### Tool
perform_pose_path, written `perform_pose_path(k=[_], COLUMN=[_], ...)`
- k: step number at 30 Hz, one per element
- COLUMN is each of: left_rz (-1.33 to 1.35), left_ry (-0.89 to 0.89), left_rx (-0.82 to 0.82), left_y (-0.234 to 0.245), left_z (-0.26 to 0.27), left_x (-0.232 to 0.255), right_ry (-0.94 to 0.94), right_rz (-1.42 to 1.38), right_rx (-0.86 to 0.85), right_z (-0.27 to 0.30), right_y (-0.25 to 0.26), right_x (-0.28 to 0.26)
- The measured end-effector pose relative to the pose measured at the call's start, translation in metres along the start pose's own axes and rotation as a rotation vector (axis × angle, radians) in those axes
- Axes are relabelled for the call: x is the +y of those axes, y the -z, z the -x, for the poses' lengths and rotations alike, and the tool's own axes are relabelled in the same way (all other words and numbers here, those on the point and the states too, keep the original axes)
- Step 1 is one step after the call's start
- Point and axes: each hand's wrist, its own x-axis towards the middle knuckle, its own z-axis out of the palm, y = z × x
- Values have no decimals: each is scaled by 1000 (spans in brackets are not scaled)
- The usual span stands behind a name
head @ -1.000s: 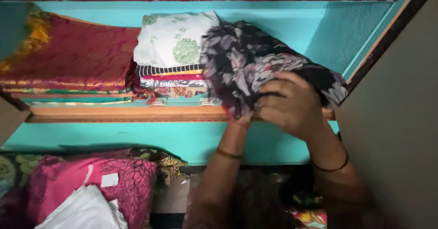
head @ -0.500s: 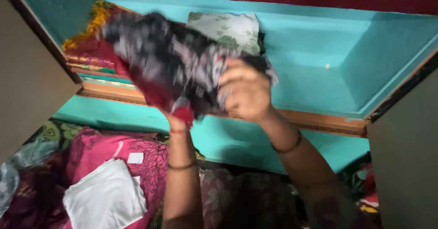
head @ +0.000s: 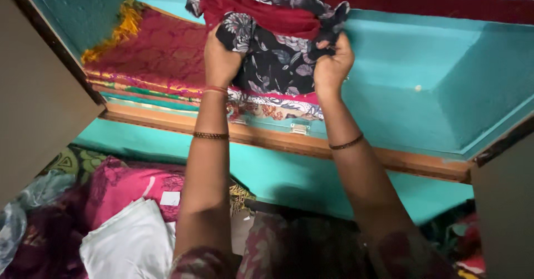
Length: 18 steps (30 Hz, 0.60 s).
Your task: The person folds several pieces of clothing, including a black floral garment, a red cloth, and a green cloth, then places them into a wooden wardrobe shelf. The person also retrieves and repositions a white cloth within the wardrobe.
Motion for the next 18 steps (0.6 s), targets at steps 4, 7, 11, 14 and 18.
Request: perform_pose_path(k=[4, 7, 11, 14, 18], left_rz=[92, 42, -238, -431, -271], left_ry=[135, 222, 336, 35, -357], left_rx=[-189, -355, -326, -489, -362], left_y=[-2, -19, -74, -105, -126], left_z=[-21, -45, -84, -113, -126], left_x=[-15, -40, -117, -197, -277], right_ry=[-22, -176, -281, -276, -450], right_rz=[189, 194, 261, 711, 433], right_rx=[59, 90, -12, -127, -121], right_z=[-14, -48, -94, -119, -124], right_y=[5, 10, 28, 37, 44], right_x=[27, 49, 81, 99, 119])
